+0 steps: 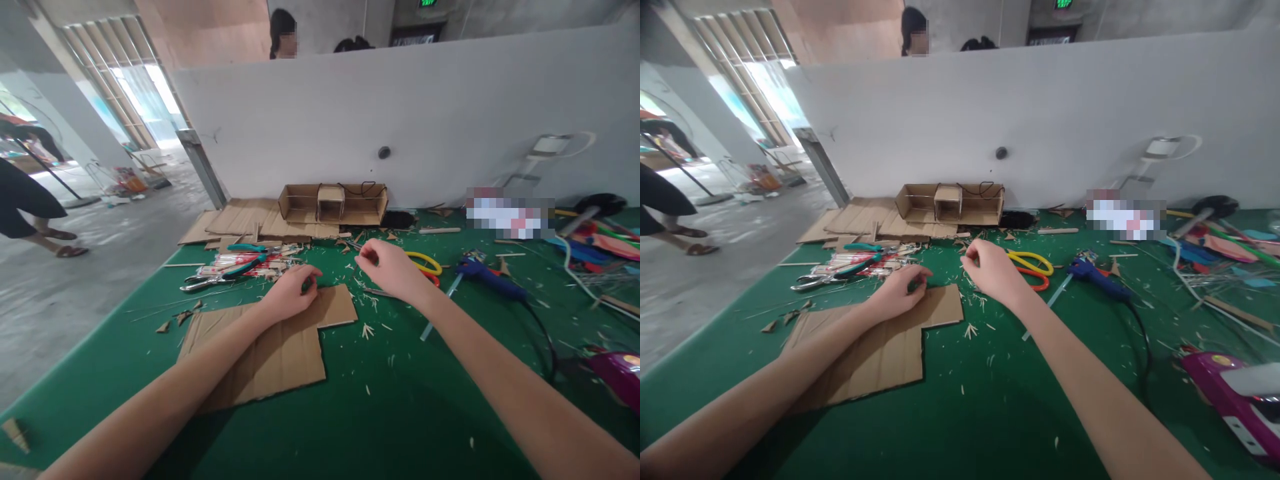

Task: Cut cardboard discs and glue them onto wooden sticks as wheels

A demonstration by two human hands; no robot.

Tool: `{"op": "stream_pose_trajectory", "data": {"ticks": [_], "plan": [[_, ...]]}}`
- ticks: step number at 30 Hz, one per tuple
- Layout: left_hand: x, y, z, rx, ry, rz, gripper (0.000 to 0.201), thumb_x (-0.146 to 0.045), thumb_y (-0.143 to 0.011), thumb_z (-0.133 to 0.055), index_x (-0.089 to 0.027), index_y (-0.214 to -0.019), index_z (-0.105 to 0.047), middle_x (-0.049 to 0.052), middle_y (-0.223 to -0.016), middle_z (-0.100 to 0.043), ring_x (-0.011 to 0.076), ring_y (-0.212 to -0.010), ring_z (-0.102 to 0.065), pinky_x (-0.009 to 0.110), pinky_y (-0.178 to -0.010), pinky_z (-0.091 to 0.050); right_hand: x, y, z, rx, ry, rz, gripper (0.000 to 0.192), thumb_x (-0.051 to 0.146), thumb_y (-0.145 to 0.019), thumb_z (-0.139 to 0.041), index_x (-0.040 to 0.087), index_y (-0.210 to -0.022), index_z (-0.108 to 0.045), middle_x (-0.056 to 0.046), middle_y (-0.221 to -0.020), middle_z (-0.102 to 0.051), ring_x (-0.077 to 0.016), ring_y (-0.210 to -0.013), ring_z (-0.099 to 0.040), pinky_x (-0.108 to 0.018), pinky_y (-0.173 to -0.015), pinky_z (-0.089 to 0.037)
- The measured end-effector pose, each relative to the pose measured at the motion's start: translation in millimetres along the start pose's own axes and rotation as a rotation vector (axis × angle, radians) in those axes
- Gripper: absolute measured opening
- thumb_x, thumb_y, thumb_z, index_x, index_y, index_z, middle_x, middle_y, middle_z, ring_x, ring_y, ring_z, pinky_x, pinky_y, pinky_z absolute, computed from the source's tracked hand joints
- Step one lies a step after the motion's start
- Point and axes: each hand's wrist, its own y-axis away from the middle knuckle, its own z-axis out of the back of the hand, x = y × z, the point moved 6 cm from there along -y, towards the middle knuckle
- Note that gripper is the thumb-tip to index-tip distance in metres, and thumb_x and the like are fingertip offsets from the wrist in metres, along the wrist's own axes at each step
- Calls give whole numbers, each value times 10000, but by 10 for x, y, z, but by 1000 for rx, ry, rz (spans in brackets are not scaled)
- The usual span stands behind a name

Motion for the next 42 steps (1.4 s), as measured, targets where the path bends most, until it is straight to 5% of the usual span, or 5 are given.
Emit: {"op": "stream_pose_trajectory", "data": {"ticks": [5, 12, 21, 32, 42], "plan": [[50, -6, -51, -4, -27, 18, 280, -125, -746, -439, -181, -1002, -538, 40, -816, -601, 172, -768, -564, 286, -687, -435, -82, 29, -145, -46, -1245, -369, 64, 268, -805, -466, 208, -790, -449, 5, -701, -529, -98, -588, -511, -245, -529, -395], [64, -14, -58, -25, -104, 30, 207, -125, -768, -422, -164, -890, -585, 50, -828, -611, 157, -732, -563, 264, -650, -422, 133, 34, -407, -121, -1536, -397, 318, 342, -815, -362, 219, -531, -286, 101, -428, -175, -65, -368, -134, -223, -366, -151], [84, -13, -46, -38, -78, 84, 196, -153, -787, -433, -168, -883, -603, 36, -789, -639, 148, -706, -578, 249, -647, -433, 554, -191, -35, -247, -1548, -115, 363, 274, -807, -388, 216, -475, -252, 106, -379, -178, -48, -333, -140, -214, -359, -124], [133, -23, -53, -56, -89, 60, 215, -145, -769, -432, -162, -896, -605, 35, -770, -645, 158, -689, -579, 262, -629, -425, 315, -53, -921, -104, -1280, -241, 332, 317, -801, -331, 233, -501, -215, 98, -415, -164, -64, -358, -152, -235, -382, -124], [-95, 22, -64, 85, -294, -23, 366, -501, -809, -443, -187, -888, -614, 72, -819, -608, 211, -797, -559, 312, -680, -413, 293, -7, -479, 49, -871, -84, 234, 254, -810, -393, 199, -589, -449, 33, -563, -463, -116, -572, -429, -252, -545, -285]]}}
